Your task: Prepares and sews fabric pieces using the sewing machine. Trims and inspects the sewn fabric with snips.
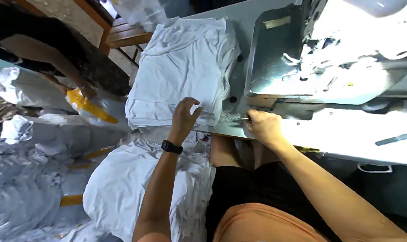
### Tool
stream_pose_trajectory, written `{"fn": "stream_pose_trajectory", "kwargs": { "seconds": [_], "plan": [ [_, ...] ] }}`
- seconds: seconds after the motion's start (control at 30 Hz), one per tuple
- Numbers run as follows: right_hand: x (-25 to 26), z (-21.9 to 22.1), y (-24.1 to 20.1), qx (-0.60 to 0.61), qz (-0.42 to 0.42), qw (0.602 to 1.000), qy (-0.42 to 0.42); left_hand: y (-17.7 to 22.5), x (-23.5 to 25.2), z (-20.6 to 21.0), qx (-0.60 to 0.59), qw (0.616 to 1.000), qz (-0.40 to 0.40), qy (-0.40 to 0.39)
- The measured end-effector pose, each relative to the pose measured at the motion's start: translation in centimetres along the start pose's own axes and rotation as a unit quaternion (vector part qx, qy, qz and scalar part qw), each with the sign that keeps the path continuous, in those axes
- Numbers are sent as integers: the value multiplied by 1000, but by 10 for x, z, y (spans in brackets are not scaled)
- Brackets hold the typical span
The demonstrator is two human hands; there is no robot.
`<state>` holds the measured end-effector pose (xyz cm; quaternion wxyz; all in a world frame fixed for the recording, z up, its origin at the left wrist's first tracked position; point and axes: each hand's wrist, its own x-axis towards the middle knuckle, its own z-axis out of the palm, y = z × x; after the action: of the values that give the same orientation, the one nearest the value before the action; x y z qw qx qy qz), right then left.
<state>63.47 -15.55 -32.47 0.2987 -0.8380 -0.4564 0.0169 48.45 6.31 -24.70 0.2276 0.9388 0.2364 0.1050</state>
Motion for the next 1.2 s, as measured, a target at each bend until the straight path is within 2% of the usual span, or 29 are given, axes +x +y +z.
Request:
{"fn": "stream_pose_trajectory", "kwargs": {
  "seconds": [0.1, 0.23, 0.37, 0.47, 0.5, 0.53, 0.63, 0.7, 0.77, 0.8, 0.87, 0.9, 1.0, 1.07, 1.13, 1.2],
  "plan": [
    [1, 2, 0, -4, 2, 1000, 3, 12, 14, 19, -65, 997, 29, 38],
    [0, 7, 4, -3, -21, 999, 36, 11, 38, 31, -74, 996, -2, -43],
    [-1, 10, 6, -5, -33, 998, 55, 27, 17, -20, -67, 979, -63, -180],
    [0, 13, 4, -22, -33, 997, 59, 24, 16, -37, -12, 939, -123, -322],
    [0, 13, 1, -18, -35, 998, 58, 20, 20, -40, 1, 930, -128, -344],
    [1, 13, -3, -2, -38, 998, 59, 17, 25, -45, 7, 937, -117, -330],
    [14, 5, -32, 115, -55, 991, 44, 19, 61, -54, 4, 980, -53, -191],
    [31, 5, -56, 146, -87, 983, 75, 25, 95, -47, 2, 993, 1, -117],
    [53, 8, -76, 121, -88, 984, 92, 31, 125, -34, 37, 990, 28, -134],
    [63, 9, -85, 92, -64, 992, 63, 31, 138, -26, 78, 984, 27, -159],
    [84, 1, -100, 39, 15, 996, -83, 31, 156, -16, 157, 969, 6, -188],
    [93, 1, -104, 38, 36, 990, -131, 30, 162, -15, 185, 965, -6, -186],
    [105, 6, -107, 134, 25, 982, -132, 24, 175, -24, 217, 962, -26, -163],
    [109, 2, -103, 286, 29, 949, -128, 27, 180, -37, 144, 980, -34, -133],
    [109, -3, -96, 421, 43, 898, -119, 41, 179, -51, -4, 997, -41, -64],
    [102, -19, -92, 491, 57, 864, -91, 56, 178, -55, -164, 986, -15, 7]
  ]
}}
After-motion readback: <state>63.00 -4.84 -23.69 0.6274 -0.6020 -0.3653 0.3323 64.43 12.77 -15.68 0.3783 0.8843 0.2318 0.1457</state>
